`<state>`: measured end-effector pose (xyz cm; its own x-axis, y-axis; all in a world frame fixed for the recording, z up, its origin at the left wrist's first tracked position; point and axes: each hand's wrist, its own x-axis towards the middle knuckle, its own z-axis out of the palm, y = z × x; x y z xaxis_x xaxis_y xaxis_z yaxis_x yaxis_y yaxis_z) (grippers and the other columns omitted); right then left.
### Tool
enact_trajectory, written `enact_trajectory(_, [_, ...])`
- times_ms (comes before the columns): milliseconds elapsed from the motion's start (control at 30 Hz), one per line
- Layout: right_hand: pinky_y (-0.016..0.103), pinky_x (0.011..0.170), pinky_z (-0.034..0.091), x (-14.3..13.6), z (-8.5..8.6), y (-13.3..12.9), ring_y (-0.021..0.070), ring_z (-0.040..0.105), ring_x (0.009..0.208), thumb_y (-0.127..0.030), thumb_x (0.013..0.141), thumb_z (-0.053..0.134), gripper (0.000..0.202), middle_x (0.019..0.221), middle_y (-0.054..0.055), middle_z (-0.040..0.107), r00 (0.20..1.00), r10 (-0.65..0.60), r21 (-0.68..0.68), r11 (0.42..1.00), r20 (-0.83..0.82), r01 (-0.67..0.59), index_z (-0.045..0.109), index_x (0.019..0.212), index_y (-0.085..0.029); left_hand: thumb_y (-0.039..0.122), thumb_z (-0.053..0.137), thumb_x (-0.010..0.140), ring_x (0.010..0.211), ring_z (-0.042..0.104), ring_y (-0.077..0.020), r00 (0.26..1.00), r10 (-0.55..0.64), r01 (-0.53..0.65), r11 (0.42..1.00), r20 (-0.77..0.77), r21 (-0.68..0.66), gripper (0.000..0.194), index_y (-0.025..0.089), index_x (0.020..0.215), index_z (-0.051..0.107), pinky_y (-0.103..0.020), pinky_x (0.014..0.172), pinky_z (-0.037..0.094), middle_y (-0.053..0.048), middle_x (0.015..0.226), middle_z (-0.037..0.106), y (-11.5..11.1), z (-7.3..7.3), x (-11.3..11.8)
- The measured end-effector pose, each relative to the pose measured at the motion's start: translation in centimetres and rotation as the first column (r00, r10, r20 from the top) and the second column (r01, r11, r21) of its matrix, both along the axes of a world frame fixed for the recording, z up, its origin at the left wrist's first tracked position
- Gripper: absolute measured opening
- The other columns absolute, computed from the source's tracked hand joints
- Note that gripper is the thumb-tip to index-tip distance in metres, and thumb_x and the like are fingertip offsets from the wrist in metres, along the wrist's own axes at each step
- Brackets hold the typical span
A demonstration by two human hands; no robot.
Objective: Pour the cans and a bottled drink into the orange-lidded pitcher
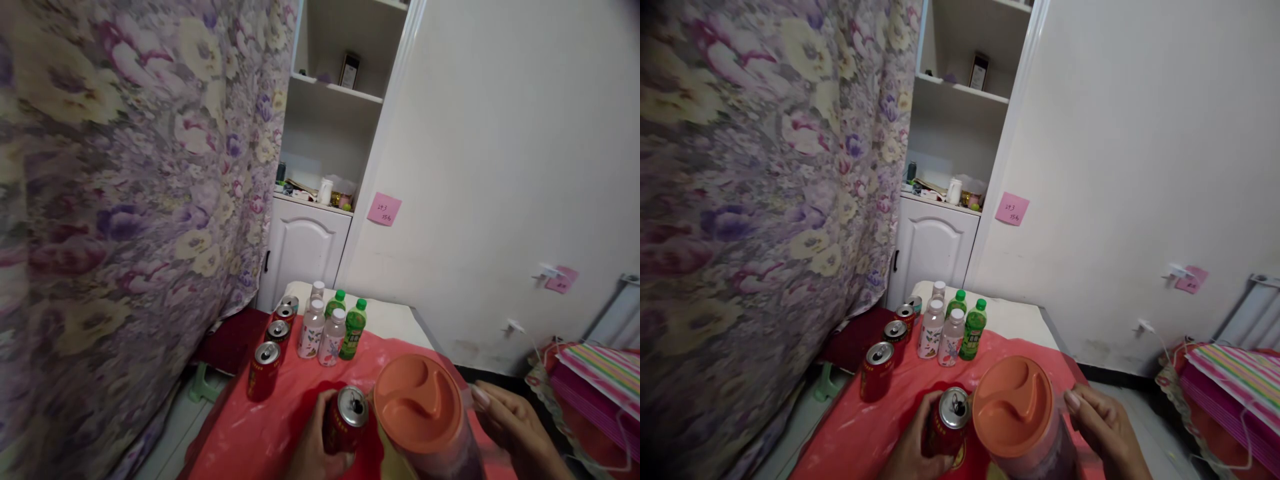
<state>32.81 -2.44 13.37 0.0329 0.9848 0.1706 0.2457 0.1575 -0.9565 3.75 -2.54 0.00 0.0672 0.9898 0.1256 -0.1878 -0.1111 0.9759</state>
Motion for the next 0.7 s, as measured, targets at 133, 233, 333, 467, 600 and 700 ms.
enact_trajectory(133, [0.032, 0.058, 0.013, -0.1, -1.0, 0.0, 0.0119, 0.019, 0.060, -0.069, 0.079, 0.062, 0.054, 0.062, -0.006, 0.025, 0.999, 0.007, -0.017, 1.000, -0.046, -0.008, 0.039, 0.059, -0.023, 0.012, 0.074, 0.056, 0.128, 0.062, -0.0372, 1.000, -0.015, 0.014, 0.999, 0.025, 0.029, 0.075, 0.030, 0.125, 0.051, -0.051, 0.110, 0.047, -0.009, 0.133, 0.070, 0.2, -0.2, 0.0])
enact_trajectory(233, [0.031, 0.057, 0.014, -0.5, -1.5, 0.0, 0.0119, 0.020, 0.060, -0.070, 0.077, 0.062, 0.056, 0.062, -0.006, 0.026, 0.998, 0.002, -0.017, 1.000, -0.057, -0.003, 0.037, 0.060, -0.024, 0.011, 0.074, 0.057, 0.128, 0.062, -0.0362, 0.999, -0.026, 0.025, 0.999, 0.039, 0.028, 0.076, 0.030, 0.126, 0.050, -0.050, 0.110, 0.047, -0.008, 0.134, 0.069, 0.4, -0.5, 0.0])
enact_trajectory(333, [0.031, 0.057, 0.012, -0.8, -1.8, -0.1, 0.0116, 0.018, 0.060, -0.072, 0.077, 0.062, 0.057, 0.063, -0.006, 0.024, 0.997, 0.000, -0.024, 1.000, -0.081, -0.002, 0.036, 0.060, -0.024, 0.012, 0.075, 0.056, 0.131, 0.060, -0.0368, 0.998, -0.042, 0.040, 0.998, 0.056, 0.043, 0.079, 0.030, 0.129, 0.049, -0.049, 0.110, 0.047, -0.009, 0.137, 0.068, 0.6, -0.8, 0.0])
enact_trajectory(467, [0.030, 0.053, 0.020, -1.2, -2.2, -0.1, 0.0125, 0.022, 0.058, -0.072, 0.076, 0.063, 0.057, 0.061, -0.005, 0.027, 0.995, -0.013, -0.022, 1.000, -0.095, 0.011, 0.037, 0.059, -0.024, 0.012, 0.075, 0.058, 0.128, 0.062, -0.0350, 0.996, -0.046, 0.041, 0.997, 0.078, 0.060, 0.077, 0.031, 0.128, 0.050, -0.047, 0.108, 0.048, -0.007, 0.135, 0.069, 0.5, -1.0, -0.1])
enact_trajectory(600, [0.030, 0.049, 0.028, -1.3, -2.4, -0.4, 0.0133, 0.028, 0.053, -0.072, 0.076, 0.062, 0.055, 0.054, -0.004, 0.033, 0.996, -0.016, -0.015, 1.000, -0.089, 0.014, 0.043, 0.057, -0.024, 0.010, 0.075, 0.057, 0.126, 0.062, -0.0346, 0.997, -0.025, 0.022, 0.999, 0.077, 0.045, 0.077, 0.034, 0.126, 0.052, -0.046, 0.108, 0.047, -0.002, 0.131, 0.071, 0.2, -0.5, -0.4])
enact_trajectory(700, [0.032, 0.046, 0.030, -0.9, -2.8, -0.6, 0.0147, 0.034, 0.049, -0.072, 0.075, 0.064, 0.052, 0.050, -0.004, 0.038, 0.992, -0.030, -0.009, 1.000, -0.125, 0.029, 0.048, 0.057, -0.026, 0.016, 0.075, 0.058, 0.126, 0.062, -0.0331, 0.996, 0.002, -0.009, 0.998, 0.094, 0.066, 0.074, 0.030, 0.126, 0.051, -0.045, 0.108, 0.046, -0.004, 0.128, 0.071, 0.1, 0.5, -0.7])
